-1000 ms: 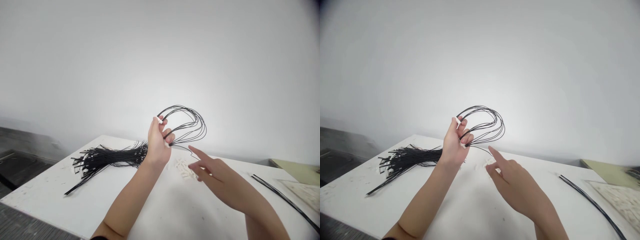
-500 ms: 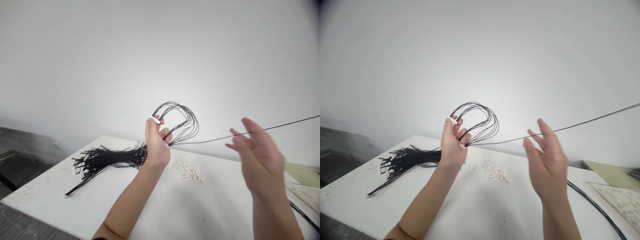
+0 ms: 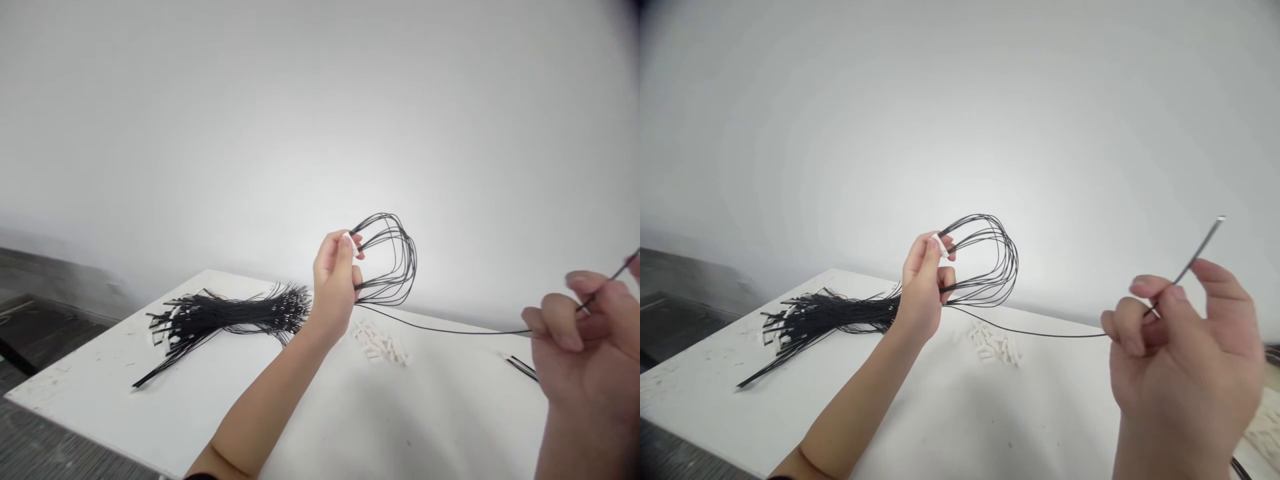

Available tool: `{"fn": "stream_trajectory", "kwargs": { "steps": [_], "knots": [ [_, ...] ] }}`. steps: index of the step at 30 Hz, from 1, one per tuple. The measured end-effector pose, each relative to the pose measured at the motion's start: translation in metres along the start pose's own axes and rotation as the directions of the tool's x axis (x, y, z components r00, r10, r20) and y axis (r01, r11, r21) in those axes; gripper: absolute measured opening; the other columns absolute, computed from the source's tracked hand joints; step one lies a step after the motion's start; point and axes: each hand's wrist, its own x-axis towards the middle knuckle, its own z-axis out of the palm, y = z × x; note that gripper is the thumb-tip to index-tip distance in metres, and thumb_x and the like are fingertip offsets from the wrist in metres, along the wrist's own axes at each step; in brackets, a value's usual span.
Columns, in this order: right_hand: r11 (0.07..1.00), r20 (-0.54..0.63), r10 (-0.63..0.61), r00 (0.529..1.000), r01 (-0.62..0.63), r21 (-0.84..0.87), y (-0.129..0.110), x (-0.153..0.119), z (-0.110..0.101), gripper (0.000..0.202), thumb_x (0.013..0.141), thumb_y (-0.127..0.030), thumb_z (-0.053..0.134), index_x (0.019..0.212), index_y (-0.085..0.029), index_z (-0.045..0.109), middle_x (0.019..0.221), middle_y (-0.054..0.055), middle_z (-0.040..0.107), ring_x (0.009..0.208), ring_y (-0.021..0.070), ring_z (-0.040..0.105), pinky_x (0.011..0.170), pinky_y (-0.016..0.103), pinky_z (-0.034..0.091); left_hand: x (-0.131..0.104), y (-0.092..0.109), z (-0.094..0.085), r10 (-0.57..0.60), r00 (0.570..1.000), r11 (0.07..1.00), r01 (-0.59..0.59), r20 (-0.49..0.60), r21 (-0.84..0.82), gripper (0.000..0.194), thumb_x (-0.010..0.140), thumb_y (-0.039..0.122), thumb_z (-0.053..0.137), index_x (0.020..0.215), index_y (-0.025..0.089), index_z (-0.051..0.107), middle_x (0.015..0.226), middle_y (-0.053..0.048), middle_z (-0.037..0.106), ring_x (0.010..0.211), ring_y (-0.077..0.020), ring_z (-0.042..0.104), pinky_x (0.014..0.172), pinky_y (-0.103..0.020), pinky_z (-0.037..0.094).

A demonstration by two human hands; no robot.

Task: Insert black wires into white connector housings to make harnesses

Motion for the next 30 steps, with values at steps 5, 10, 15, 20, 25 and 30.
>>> {"fn": "stream_trajectory", "kwargs": {
  "steps": [5, 10, 15, 20, 25, 30],
  "knots": [
    [0.955, -0.113, 0.295, 0.949, -0.296, 0.009, -0.046, -0.019, 0.047, 0.017, 0.082, -0.035, 0.067, 0.090, -0.020, 0.068, 0.066, 0.003, 0.067, 0.034, 0.0055, 0.034, 0.031, 0.023, 0.023, -0.003, -0.005, -0.001, 0.030, 0.997, 0.997, -0.036, 0.070, 0.075, 0.019, 0.092, 0.040, 0.052, 0.093, 0.024, 0.061, 0.096, -0.003, 0.061, 0.049, -0.0024, 0.040, 0.037, -0.016, 0.025],
    [0.968, 0.150, 0.206, 0.967, -0.178, -0.177, -0.058, -0.034, 0.067, 0.014, 0.083, -0.033, 0.067, 0.077, -0.020, 0.069, 0.061, 0.002, 0.066, 0.042, 0.0076, 0.045, 0.037, 0.021, 0.034, -0.004, -0.007, -0.001, 0.011, 0.982, 0.992, -0.034, 0.186, 0.121, 0.020, 0.094, 0.037, 0.049, 0.092, 0.022, 0.062, 0.092, -0.002, 0.060, 0.046, -0.0017, 0.038, 0.038, -0.018, 0.028],
    [0.961, 0.147, 0.214, 0.966, -0.182, -0.209, -0.061, -0.042, 0.075, 0.013, 0.082, -0.031, 0.066, 0.075, -0.020, 0.067, 0.057, 0.000, 0.062, 0.046, 0.0090, 0.051, 0.037, 0.021, 0.032, -0.007, -0.005, 0.000, -0.016, 0.965, 0.993, -0.015, 0.262, 0.115, 0.021, 0.095, 0.037, 0.046, 0.093, 0.022, 0.061, 0.091, -0.001, 0.062, 0.042, -0.0003, 0.034, 0.037, -0.019, 0.027],
    [0.961, 0.111, 0.212, 0.971, -0.186, -0.206, -0.062, -0.042, 0.076, 0.014, 0.083, -0.030, 0.065, 0.074, -0.020, 0.066, 0.055, -0.002, 0.059, 0.040, 0.0060, 0.039, 0.037, 0.021, 0.031, -0.008, -0.004, 0.000, 0.003, 0.954, 0.989, -0.047, 0.299, 0.141, 0.022, 0.095, 0.037, 0.045, 0.093, 0.023, 0.061, 0.094, -0.002, 0.063, 0.041, 0.0001, 0.034, 0.037, -0.019, 0.026],
    [0.953, 0.120, 0.252, 0.960, -0.225, -0.201, -0.064, -0.042, 0.075, 0.016, 0.083, -0.031, 0.066, 0.071, -0.020, 0.066, 0.055, -0.001, 0.058, 0.045, 0.0074, 0.044, 0.039, 0.021, 0.030, -0.007, -0.006, -0.001, 0.024, 0.949, 0.987, -0.073, 0.314, 0.146, 0.023, 0.096, 0.038, 0.044, 0.094, 0.022, 0.061, 0.094, -0.002, 0.062, 0.042, 0.0001, 0.035, 0.038, -0.019, 0.027],
    [0.926, 0.177, 0.362, 0.915, -0.331, -0.179, -0.065, -0.041, 0.074, 0.024, 0.083, -0.038, 0.064, 0.069, -0.019, 0.065, 0.052, -0.001, 0.050, 0.044, 0.0071, 0.038, 0.038, 0.020, 0.030, -0.005, -0.009, -0.003, 0.060, 0.933, 0.973, -0.133, 0.355, 0.187, 0.027, 0.094, 0.042, 0.047, 0.097, 0.020, 0.062, 0.091, -0.002, 0.062, 0.045, -0.0015, 0.036, 0.044, -0.020, 0.035]
  ]
}}
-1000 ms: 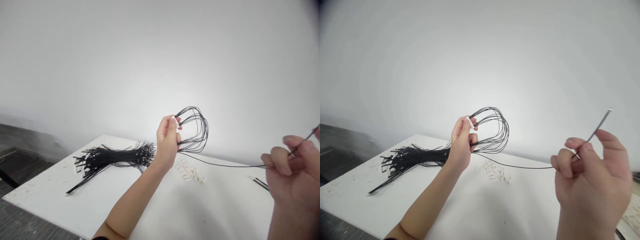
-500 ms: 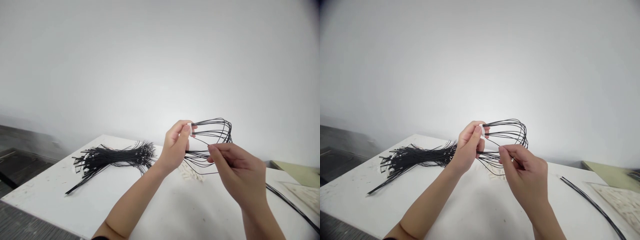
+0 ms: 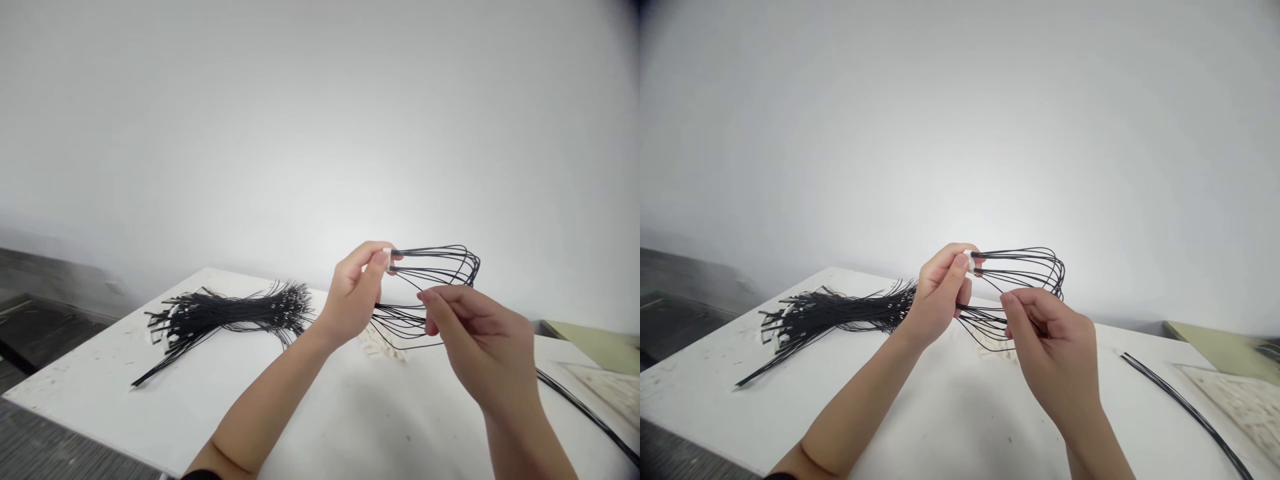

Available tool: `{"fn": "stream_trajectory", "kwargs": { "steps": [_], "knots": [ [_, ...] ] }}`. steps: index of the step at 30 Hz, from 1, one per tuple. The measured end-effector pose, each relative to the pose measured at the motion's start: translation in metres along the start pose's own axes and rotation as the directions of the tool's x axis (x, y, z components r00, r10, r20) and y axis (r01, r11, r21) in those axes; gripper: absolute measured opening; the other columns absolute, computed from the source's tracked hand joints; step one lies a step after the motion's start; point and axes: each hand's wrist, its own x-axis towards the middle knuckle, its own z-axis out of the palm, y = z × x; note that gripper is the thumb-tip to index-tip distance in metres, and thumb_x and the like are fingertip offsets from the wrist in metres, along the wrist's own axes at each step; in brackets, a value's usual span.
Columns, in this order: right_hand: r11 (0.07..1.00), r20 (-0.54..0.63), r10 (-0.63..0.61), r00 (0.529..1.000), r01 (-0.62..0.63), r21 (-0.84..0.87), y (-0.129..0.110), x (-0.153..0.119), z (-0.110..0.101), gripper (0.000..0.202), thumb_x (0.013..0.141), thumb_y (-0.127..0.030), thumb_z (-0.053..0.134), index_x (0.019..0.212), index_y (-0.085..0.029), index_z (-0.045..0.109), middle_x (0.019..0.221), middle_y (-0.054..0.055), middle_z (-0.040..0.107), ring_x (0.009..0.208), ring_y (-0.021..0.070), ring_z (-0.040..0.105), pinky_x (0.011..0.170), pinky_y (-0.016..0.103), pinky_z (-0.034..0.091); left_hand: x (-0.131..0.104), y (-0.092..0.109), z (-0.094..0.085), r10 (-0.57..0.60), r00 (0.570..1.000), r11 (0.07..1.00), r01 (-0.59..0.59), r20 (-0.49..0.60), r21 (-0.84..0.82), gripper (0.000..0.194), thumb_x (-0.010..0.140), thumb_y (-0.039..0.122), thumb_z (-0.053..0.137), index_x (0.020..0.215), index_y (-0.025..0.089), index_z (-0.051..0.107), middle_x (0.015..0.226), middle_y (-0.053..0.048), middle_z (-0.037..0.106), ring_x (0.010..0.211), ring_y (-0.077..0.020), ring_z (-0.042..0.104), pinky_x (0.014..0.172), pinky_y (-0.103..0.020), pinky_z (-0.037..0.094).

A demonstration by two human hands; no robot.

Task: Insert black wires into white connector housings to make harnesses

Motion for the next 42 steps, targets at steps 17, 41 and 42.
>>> {"fn": "stream_trajectory", "kwargs": {
  "steps": [17, 41, 42],
  "knots": [
    [0.977, 0.093, -0.162, 0.982, 0.173, -0.126, 0.009, 0.003, 0.001, 0.019, 0.086, -0.035, 0.060, 0.074, -0.021, 0.062, 0.052, -0.004, 0.044, 0.046, 0.0077, 0.031, 0.043, 0.023, 0.027, -0.003, -0.003, 0.005, 0.061, 0.996, 0.990, -0.069, 0.064, 0.125, 0.030, 0.096, 0.037, 0.046, 0.094, 0.018, 0.069, 0.096, -0.007, 0.066, 0.080, -0.0107, 0.061, 0.078, -0.027, 0.051],
    [0.923, 0.105, -0.326, 0.940, 0.340, -0.179, 0.015, 0.005, 0.001, 0.013, 0.090, -0.027, 0.057, 0.080, -0.021, 0.063, 0.062, -0.003, 0.052, 0.051, 0.0079, 0.037, 0.046, 0.023, 0.031, -0.006, -0.008, 0.010, 0.060, 0.998, 0.995, -0.063, 0.032, 0.080, 0.033, 0.095, 0.041, 0.047, 0.093, 0.020, 0.072, 0.085, -0.004, 0.060, 0.060, -0.0058, 0.047, 0.049, -0.020, 0.038],
    [0.922, 0.105, -0.328, 0.939, 0.343, -0.178, 0.015, 0.005, 0.001, 0.013, 0.090, -0.027, 0.057, 0.080, -0.021, 0.063, 0.062, -0.003, 0.052, 0.051, 0.0079, 0.037, 0.046, 0.023, 0.031, -0.006, -0.008, 0.010, 0.058, 0.998, 0.995, -0.061, 0.033, 0.078, 0.033, 0.095, 0.041, 0.047, 0.093, 0.020, 0.072, 0.085, -0.004, 0.060, 0.060, -0.0057, 0.047, 0.048, -0.020, 0.038]
  ]
}}
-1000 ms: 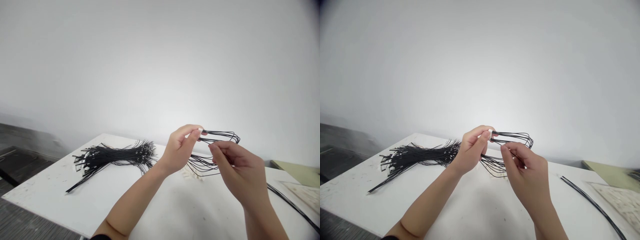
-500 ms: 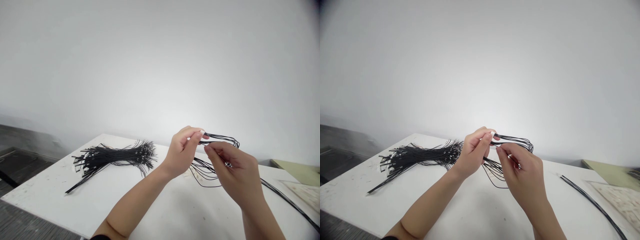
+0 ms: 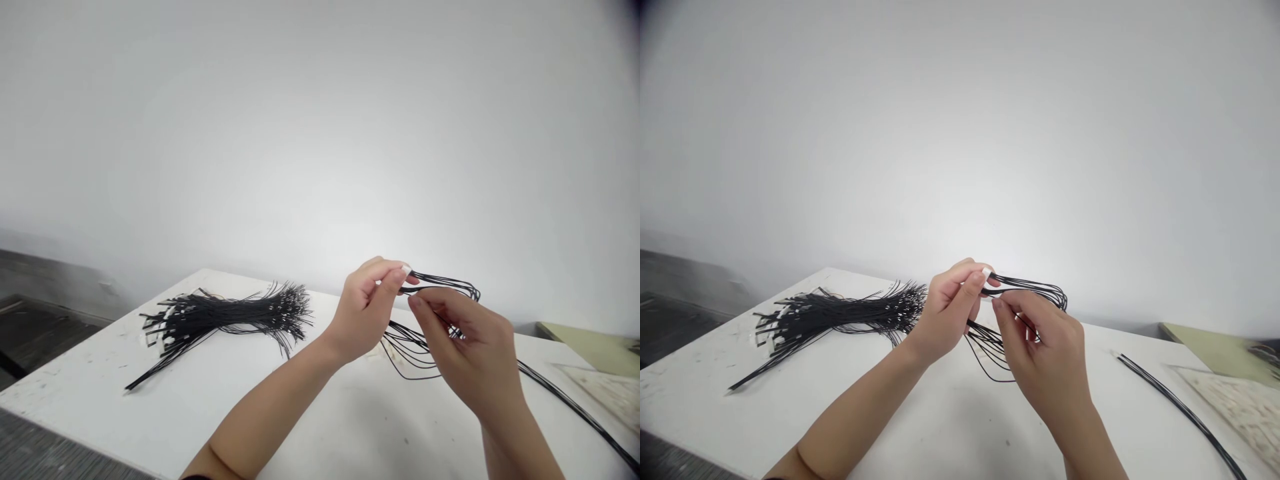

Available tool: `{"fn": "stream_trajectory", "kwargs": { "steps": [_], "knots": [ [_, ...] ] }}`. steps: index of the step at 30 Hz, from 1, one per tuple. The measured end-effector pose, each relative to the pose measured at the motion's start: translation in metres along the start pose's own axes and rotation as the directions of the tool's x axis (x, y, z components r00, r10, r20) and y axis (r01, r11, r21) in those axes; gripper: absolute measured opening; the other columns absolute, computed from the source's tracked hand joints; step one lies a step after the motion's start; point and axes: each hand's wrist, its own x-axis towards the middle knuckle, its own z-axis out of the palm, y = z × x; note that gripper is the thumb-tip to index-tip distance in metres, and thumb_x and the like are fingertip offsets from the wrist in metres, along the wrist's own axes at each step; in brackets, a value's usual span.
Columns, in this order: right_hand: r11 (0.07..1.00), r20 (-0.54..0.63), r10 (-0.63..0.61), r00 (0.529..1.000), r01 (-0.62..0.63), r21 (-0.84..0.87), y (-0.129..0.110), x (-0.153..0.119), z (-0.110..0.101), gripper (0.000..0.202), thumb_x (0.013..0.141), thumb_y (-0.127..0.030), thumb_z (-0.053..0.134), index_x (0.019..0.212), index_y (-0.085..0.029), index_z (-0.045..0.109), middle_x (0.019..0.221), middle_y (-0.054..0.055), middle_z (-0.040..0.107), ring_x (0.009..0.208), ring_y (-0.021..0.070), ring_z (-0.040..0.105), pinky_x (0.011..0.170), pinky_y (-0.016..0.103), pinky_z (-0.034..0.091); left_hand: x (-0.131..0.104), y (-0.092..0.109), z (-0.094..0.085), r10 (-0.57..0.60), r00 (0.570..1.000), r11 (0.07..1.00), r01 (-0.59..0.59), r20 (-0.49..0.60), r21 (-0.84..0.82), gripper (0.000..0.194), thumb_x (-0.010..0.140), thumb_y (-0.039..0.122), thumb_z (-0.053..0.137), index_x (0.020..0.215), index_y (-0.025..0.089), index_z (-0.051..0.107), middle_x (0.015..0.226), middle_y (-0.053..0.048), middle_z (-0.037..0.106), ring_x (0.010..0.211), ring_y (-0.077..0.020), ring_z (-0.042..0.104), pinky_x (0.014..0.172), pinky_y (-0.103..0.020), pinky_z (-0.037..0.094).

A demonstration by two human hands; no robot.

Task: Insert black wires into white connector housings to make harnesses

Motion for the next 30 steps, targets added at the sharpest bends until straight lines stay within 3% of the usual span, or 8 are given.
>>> {"fn": "stream_trajectory", "kwargs": {
  "steps": [7, 12, 18, 20, 24, 30],
  "knots": [
    [1.000, -0.008, -0.009, 1.000, 0.009, -0.012, -0.001, 0.000, 0.001, 0.014, 0.090, -0.027, 0.056, 0.080, -0.021, 0.063, 0.059, -0.002, 0.050, 0.051, 0.0082, 0.037, 0.047, 0.024, 0.032, -0.001, 0.001, 0.000, -0.032, 0.999, 0.999, 0.032, 0.003, -0.016, 0.033, 0.094, 0.043, 0.048, 0.091, 0.019, 0.072, 0.089, -0.006, 0.062, 0.063, -0.0074, 0.051, 0.049, -0.020, 0.040],
    [1.000, -0.013, -0.016, 1.000, 0.015, -0.014, -0.002, 0.000, 0.002, 0.016, 0.090, -0.026, 0.056, 0.075, -0.020, 0.061, 0.058, -0.003, 0.048, 0.051, 0.0083, 0.036, 0.047, 0.023, 0.031, 0.000, 0.002, 0.003, -0.040, 0.999, 0.999, 0.040, -0.008, -0.031, 0.034, 0.093, 0.044, 0.049, 0.089, 0.019, 0.072, 0.079, -0.005, 0.059, 0.063, -0.0086, 0.053, 0.052, -0.022, 0.044],
    [0.999, 0.017, 0.038, 0.999, -0.037, -0.004, -0.002, 0.000, 0.000, 0.016, 0.090, -0.029, 0.055, 0.077, -0.021, 0.061, 0.059, -0.003, 0.049, 0.050, 0.0081, 0.039, 0.046, 0.023, 0.033, 0.002, 0.003, 0.001, -0.180, 0.983, 0.981, 0.181, 0.020, -0.064, 0.039, 0.092, 0.049, 0.047, 0.092, 0.018, 0.070, 0.044, 0.007, 0.037, 0.041, -0.0067, 0.035, 0.058, -0.028, 0.049],
    [0.999, 0.005, 0.044, 0.999, -0.043, -0.033, -0.001, 0.001, -0.003, 0.012, 0.089, -0.032, 0.058, 0.083, -0.022, 0.063, 0.062, -0.002, 0.053, 0.051, 0.0082, 0.043, 0.047, 0.023, 0.036, 0.004, 0.002, -0.002, -0.264, 0.964, 0.960, 0.266, 0.030, -0.087, 0.040, 0.091, 0.052, 0.048, 0.094, 0.018, 0.068, 0.041, 0.007, 0.033, 0.046, -0.0099, 0.042, 0.049, -0.024, 0.044],
    [0.978, -0.103, -0.050, 0.993, 0.028, -0.208, 0.003, 0.004, -0.011, 0.013, 0.086, -0.034, 0.063, 0.094, -0.024, 0.063, 0.072, -0.001, 0.060, 0.057, 0.0097, 0.050, 0.052, 0.025, 0.042, 0.007, -0.001, -0.007, -0.345, 0.939, 0.931, 0.343, 0.003, -0.123, 0.038, 0.088, 0.055, 0.051, 0.092, 0.020, 0.064, 0.045, 0.003, 0.036, 0.065, -0.0158, 0.054, 0.039, -0.017, 0.032],
    [0.883, -0.060, -0.203, 0.977, 0.156, -0.442, 0.019, 0.009, -0.016, 0.025, 0.086, -0.039, 0.063, 0.107, -0.025, 0.063, 0.099, 0.006, 0.063, 0.085, 0.0188, 0.058, 0.062, 0.030, 0.045, 0.012, -0.001, -0.015, -0.364, 0.931, 0.919, 0.364, 0.031, -0.148, 0.033, 0.090, 0.049, 0.049, 0.088, 0.018, 0.062, 0.066, 0.003, 0.053, 0.036, -0.0012, 0.034, 0.038, -0.022, 0.028]
  ]
}}
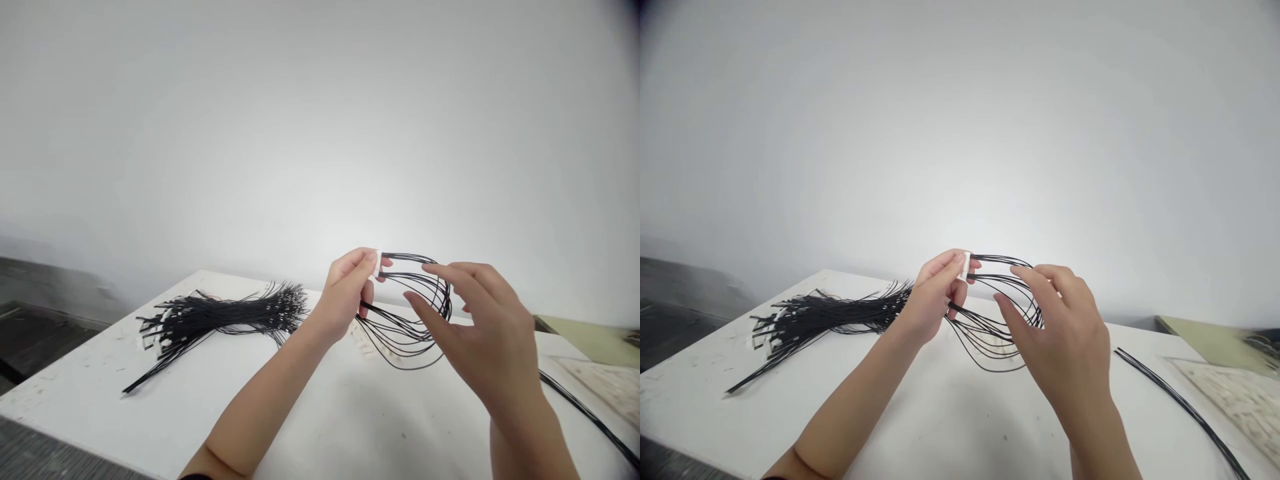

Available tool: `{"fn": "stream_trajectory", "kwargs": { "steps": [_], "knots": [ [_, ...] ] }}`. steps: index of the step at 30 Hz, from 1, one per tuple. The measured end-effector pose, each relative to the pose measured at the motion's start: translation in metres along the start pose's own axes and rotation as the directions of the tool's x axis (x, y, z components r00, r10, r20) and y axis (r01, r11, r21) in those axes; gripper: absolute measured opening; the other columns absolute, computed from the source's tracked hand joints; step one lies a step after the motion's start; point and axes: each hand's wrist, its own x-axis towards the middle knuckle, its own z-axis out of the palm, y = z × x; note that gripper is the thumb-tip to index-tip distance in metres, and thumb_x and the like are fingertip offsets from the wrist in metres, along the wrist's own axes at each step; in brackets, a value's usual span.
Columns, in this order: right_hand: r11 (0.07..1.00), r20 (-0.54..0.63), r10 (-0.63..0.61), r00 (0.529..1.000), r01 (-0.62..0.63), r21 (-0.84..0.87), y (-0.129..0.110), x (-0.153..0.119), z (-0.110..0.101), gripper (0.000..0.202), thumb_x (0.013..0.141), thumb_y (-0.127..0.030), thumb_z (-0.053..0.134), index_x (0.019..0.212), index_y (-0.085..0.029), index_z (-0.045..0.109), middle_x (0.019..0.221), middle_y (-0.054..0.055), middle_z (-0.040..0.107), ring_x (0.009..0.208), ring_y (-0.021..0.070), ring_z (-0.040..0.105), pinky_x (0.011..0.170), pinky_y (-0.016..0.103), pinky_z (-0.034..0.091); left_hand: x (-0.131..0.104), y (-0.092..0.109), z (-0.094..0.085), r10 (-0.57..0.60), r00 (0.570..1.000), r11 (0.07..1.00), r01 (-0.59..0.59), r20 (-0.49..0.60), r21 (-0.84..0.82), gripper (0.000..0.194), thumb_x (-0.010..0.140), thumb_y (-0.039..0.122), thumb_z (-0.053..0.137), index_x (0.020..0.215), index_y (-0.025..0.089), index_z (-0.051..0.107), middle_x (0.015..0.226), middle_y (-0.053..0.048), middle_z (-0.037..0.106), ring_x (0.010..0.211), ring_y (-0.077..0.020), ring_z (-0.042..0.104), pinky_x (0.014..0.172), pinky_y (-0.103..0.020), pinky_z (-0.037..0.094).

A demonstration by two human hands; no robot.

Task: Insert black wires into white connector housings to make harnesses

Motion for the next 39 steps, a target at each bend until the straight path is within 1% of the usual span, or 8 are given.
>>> {"fn": "stream_trajectory", "kwargs": {
  "steps": [6, 16, 21, 24, 30, 33, 36, 39],
  "knots": [
    [0.996, 0.122, 0.053, 0.991, -0.061, 0.063, 0.007, -0.002, 0.008, 0.015, 0.089, -0.035, 0.058, 0.094, -0.024, 0.066, 0.091, 0.006, 0.058, 0.076, 0.0161, 0.053, 0.057, 0.028, 0.041, 0.003, 0.004, -0.005, -0.079, 0.996, 0.996, 0.081, 0.045, -0.037, 0.034, 0.088, 0.049, 0.051, 0.086, 0.017, 0.063, 0.084, -0.002, 0.055, 0.038, -0.0008, 0.035, 0.036, -0.023, 0.023],
    [0.960, 0.149, 0.143, 0.978, -0.174, 0.220, 0.006, 0.001, 0.004, 0.012, 0.086, -0.034, 0.061, 0.084, -0.024, 0.065, 0.089, 0.004, 0.059, 0.078, 0.0162, 0.053, 0.061, 0.030, 0.042, 0.000, 0.014, -0.009, -0.103, 0.987, 0.994, 0.107, 0.121, -0.024, 0.034, 0.089, 0.047, 0.049, 0.087, 0.017, 0.066, 0.089, -0.003, 0.054, 0.039, -0.0012, 0.030, 0.034, -0.024, 0.016],
    [0.951, 0.176, 0.159, 0.972, -0.198, 0.235, 0.008, -0.001, 0.006, 0.015, 0.083, -0.041, 0.063, 0.082, -0.025, 0.066, 0.106, 0.006, 0.061, 0.088, 0.0201, 0.056, 0.070, 0.036, 0.047, -0.001, 0.018, -0.010, -0.119, 0.985, 0.993, 0.120, 0.125, 0.002, 0.034, 0.087, 0.046, 0.051, 0.093, 0.019, 0.071, 0.084, -0.003, 0.051, 0.040, -0.0016, 0.030, 0.035, -0.025, 0.015],
    [0.908, 0.305, 0.178, 0.935, -0.275, 0.315, 0.012, 0.000, 0.004, 0.021, 0.082, -0.045, 0.064, 0.078, -0.024, 0.065, 0.116, 0.006, 0.060, 0.099, 0.0231, 0.057, 0.077, 0.038, 0.049, -0.001, 0.018, -0.011, -0.127, 0.982, 0.992, 0.128, 0.142, 0.006, 0.033, 0.086, 0.046, 0.052, 0.090, 0.020, 0.071, 0.085, -0.003, 0.052, 0.040, -0.0015, 0.030, 0.035, -0.025, 0.014],
    [0.571, 0.558, 0.258, 0.789, -0.590, 0.570, 0.026, 0.004, -0.004, 0.026, 0.082, -0.045, 0.067, 0.076, -0.019, 0.062, 0.100, 0.006, 0.066, 0.090, 0.0189, 0.062, 0.071, 0.029, 0.050, -0.001, 0.020, -0.017, -0.133, 0.986, 0.991, 0.132, 0.103, 0.014, 0.026, 0.086, 0.041, 0.054, 0.090, 0.021, 0.070, 0.087, -0.002, 0.050, 0.044, -0.0016, 0.034, 0.037, -0.024, 0.013],
    [0.359, 0.502, 0.426, 0.753, -0.650, 0.670, 0.035, 0.006, -0.007, 0.025, 0.076, -0.042, 0.073, 0.079, -0.019, 0.065, 0.083, 0.003, 0.062, 0.072, 0.0137, 0.058, 0.065, 0.028, 0.050, 0.001, 0.022, -0.026, -0.093, 0.993, 0.996, 0.092, 0.069, 0.019, 0.025, 0.085, 0.040, 0.056, 0.089, 0.021, 0.071, 0.086, 0.000, 0.046, 0.045, -0.0006, 0.032, 0.039, -0.023, 0.013],
    [0.170, 0.416, 0.579, 0.701, -0.603, 0.779, 0.043, 0.010, -0.013, 0.022, 0.072, -0.037, 0.077, 0.081, -0.020, 0.067, 0.091, 0.003, 0.059, 0.068, 0.0123, 0.056, 0.062, 0.031, 0.052, 0.004, 0.022, -0.038, -0.050, 0.998, 0.999, 0.050, 0.033, 0.010, 0.023, 0.083, 0.040, 0.061, 0.089, 0.020, 0.071, 0.085, 0.000, 0.045, 0.048, -0.0007, 0.031, 0.040, -0.022, 0.016],
    [0.103, 0.347, 0.655, 0.671, -0.535, 0.838, 0.051, 0.014, -0.022, 0.012, 0.076, -0.030, 0.073, 0.083, -0.022, 0.069, 0.105, 0.004, 0.059, 0.075, 0.0133, 0.058, 0.071, 0.035, 0.053, 0.005, 0.023, -0.049, -0.017, 1.000, 0.999, 0.016, 0.011, 0.031, 0.021, 0.080, 0.037, 0.067, 0.091, 0.019, 0.070, 0.083, 0.000, 0.045, 0.052, -0.0016, 0.035, 0.044, -0.021, 0.024]
  ]
}}
